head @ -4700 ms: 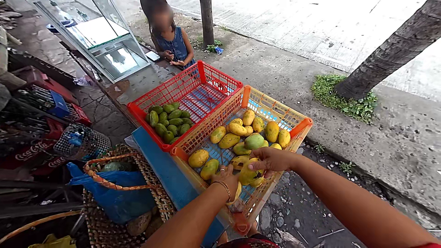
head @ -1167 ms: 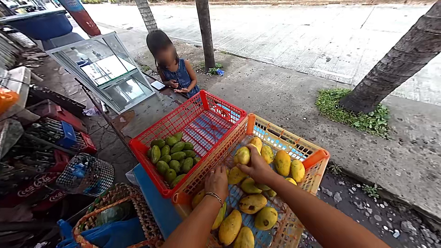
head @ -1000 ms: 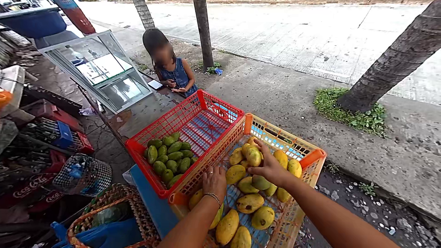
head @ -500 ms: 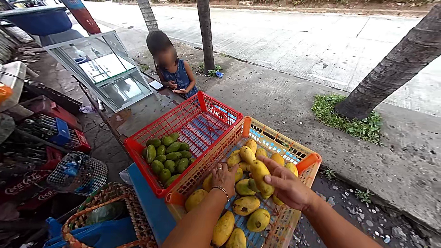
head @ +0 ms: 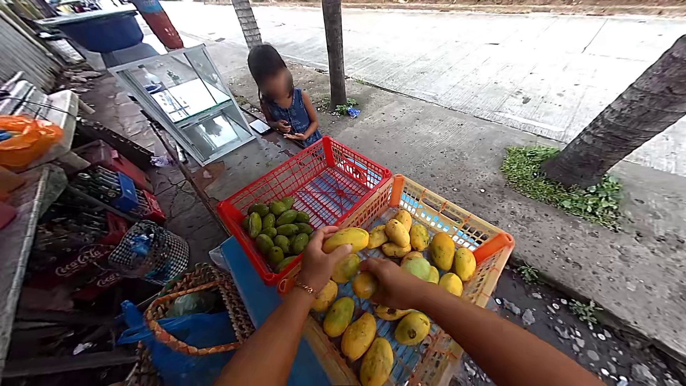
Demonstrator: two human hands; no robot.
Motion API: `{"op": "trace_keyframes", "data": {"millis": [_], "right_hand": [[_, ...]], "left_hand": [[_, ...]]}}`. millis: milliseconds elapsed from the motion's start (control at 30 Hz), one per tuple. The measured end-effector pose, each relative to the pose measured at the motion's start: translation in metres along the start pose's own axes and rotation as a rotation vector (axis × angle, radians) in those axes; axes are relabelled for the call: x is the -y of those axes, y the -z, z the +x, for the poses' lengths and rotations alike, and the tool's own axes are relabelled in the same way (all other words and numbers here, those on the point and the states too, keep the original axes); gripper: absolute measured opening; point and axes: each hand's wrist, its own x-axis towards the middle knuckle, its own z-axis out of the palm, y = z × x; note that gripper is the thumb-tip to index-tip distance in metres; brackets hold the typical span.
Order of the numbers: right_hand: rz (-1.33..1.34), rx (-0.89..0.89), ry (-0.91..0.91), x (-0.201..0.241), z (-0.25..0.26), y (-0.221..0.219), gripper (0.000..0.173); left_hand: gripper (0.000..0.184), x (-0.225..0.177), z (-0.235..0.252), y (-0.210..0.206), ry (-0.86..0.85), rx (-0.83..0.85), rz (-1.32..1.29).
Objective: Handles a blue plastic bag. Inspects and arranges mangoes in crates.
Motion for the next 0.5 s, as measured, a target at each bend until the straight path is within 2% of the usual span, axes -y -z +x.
{"op": "trace_keyframes", "data": {"millis": [67,133,167,233,400,500], "right_hand": [[-0.192,0.134,0.0,0.001,0.028,-0.013,0.059],[-0.315,0.225,0.007,-0.003,0.045,-0.025,0.061],[-0.351,0.242,0.011,-0.005,0.049,-0.028,0.063],[-0.378,0.236,0.005,-0.009,0.05,-0.033,0.066],[-0.345,0.182,0.006,-0.028,0.045,-0.037,0.056],[-0.353,0.165,-0.001,-0.031,0.042,-0.033,0.058]], "left_hand": [[0.029,-0.014,-0.021,0.009,0.157,-0.113,-0.429],[0.041,-0.025,-0.039,0.019,0.344,-0.178,-0.72],[0.047,-0.025,-0.048,0.025,0.383,-0.172,-0.807],[0.051,-0.017,-0.063,0.036,0.364,-0.106,-0.932],[0.046,0.008,-0.084,0.052,0.281,0.106,-1.06],[0.071,0.018,-0.082,0.054,0.244,0.177,-1.046]]}}
